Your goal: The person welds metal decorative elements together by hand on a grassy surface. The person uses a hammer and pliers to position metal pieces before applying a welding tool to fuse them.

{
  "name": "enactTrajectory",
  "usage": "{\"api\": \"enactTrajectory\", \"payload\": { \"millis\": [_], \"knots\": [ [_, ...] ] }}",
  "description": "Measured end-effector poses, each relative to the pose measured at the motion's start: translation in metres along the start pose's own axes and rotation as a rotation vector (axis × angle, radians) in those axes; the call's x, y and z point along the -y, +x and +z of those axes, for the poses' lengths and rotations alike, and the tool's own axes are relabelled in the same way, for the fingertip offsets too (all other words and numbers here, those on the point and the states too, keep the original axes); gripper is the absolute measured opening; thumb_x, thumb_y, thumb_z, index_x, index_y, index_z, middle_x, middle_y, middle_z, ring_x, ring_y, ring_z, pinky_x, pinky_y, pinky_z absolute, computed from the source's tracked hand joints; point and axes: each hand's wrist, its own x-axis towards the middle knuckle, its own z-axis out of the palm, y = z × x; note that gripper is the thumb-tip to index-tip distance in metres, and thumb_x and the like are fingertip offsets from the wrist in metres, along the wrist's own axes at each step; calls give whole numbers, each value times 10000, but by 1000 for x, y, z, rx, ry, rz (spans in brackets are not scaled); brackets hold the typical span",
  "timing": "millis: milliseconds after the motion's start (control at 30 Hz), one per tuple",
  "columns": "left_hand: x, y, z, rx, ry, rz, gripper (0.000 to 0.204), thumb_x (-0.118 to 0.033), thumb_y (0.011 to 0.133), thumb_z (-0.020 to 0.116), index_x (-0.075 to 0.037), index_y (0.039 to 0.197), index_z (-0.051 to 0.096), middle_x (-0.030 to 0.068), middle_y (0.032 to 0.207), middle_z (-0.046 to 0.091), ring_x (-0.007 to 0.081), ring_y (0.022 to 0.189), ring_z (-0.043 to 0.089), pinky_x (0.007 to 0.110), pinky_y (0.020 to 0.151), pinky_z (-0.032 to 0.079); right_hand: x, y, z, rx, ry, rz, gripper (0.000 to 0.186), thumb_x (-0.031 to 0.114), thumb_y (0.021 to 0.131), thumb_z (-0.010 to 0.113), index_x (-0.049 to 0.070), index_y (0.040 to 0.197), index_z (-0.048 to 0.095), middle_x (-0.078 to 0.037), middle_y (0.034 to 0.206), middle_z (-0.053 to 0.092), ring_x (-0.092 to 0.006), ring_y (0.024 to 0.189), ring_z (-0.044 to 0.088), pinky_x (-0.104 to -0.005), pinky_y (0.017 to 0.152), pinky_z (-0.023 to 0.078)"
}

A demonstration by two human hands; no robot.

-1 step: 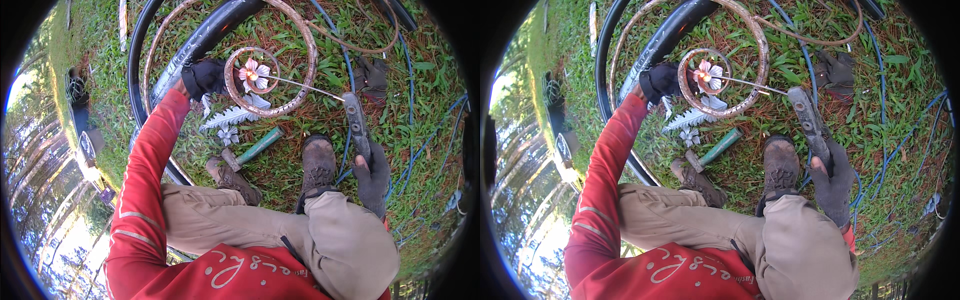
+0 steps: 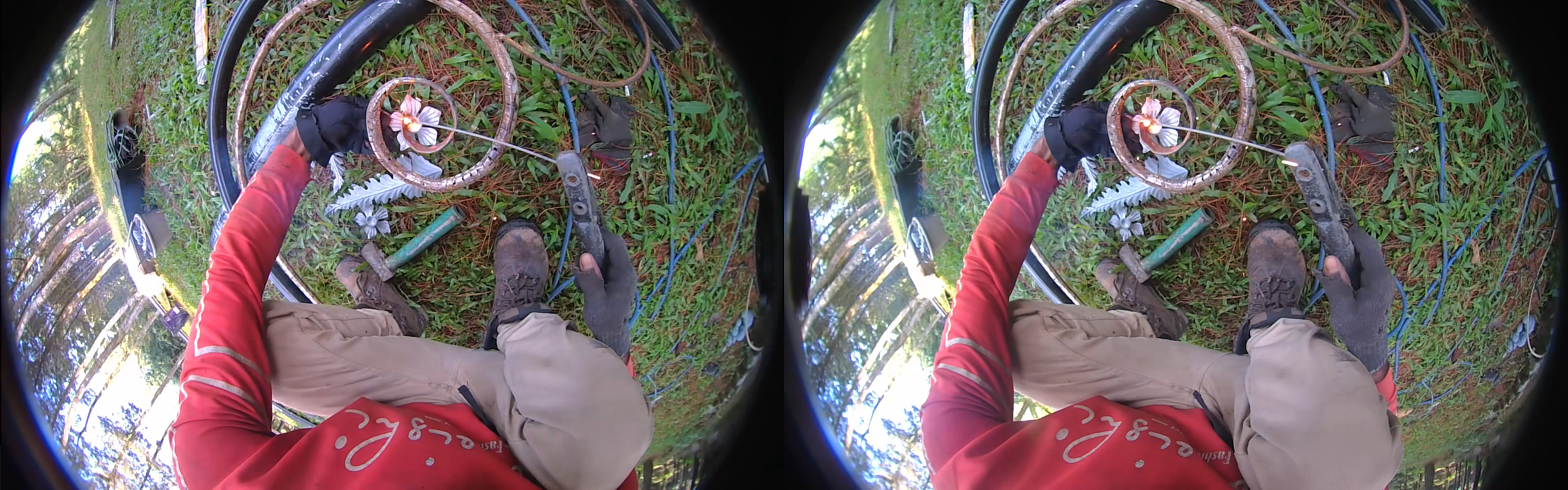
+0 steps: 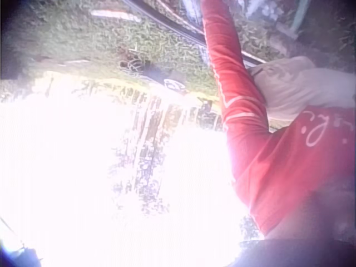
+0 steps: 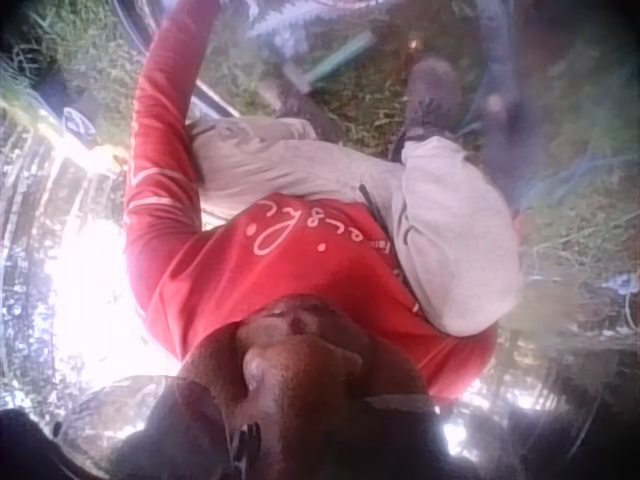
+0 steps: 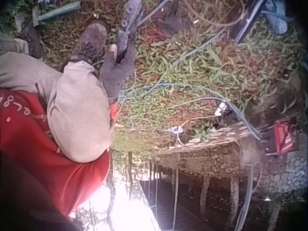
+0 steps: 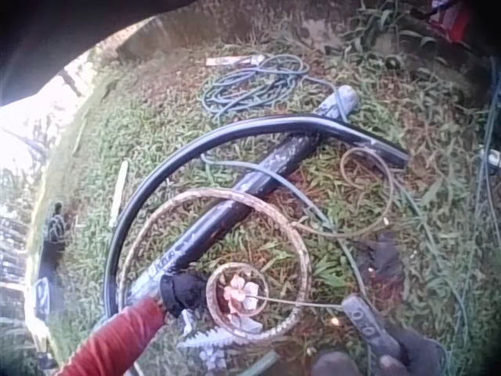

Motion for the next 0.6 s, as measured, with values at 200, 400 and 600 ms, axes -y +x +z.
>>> {"api": "enactTrajectory", "payload": {
  "millis": [200,400,600],
  "knots": [
    [5,4,-4,87,457,405,335,-196,1025,717,44,1245,798,133,1011,847,162,729,739,312,656,577,7,1,3,5,-18,4,515,282,1066,784,-19,1460,645,-72,1036,709,-126,890,646,-330,773,535],
    [5,2,-3,56,269,232,346,-200,1026,726,50,1255,791,124,1010,838,159,715,726,318,645,569,8,2,2,28,-16,17,519,258,1058,788,-27,1463,635,-74,1047,703,-128,907,643,-328,791,532],
    [-12,-3,-3,59,119,-78,292,-91,1076,691,54,1316,773,88,1200,747,208,1055,769,380,912,665,6,1,5,12,-4,31,513,252,1058,781,-29,1460,629,-67,1039,690,-128,900,629,-323,781,524]
  ]
}}
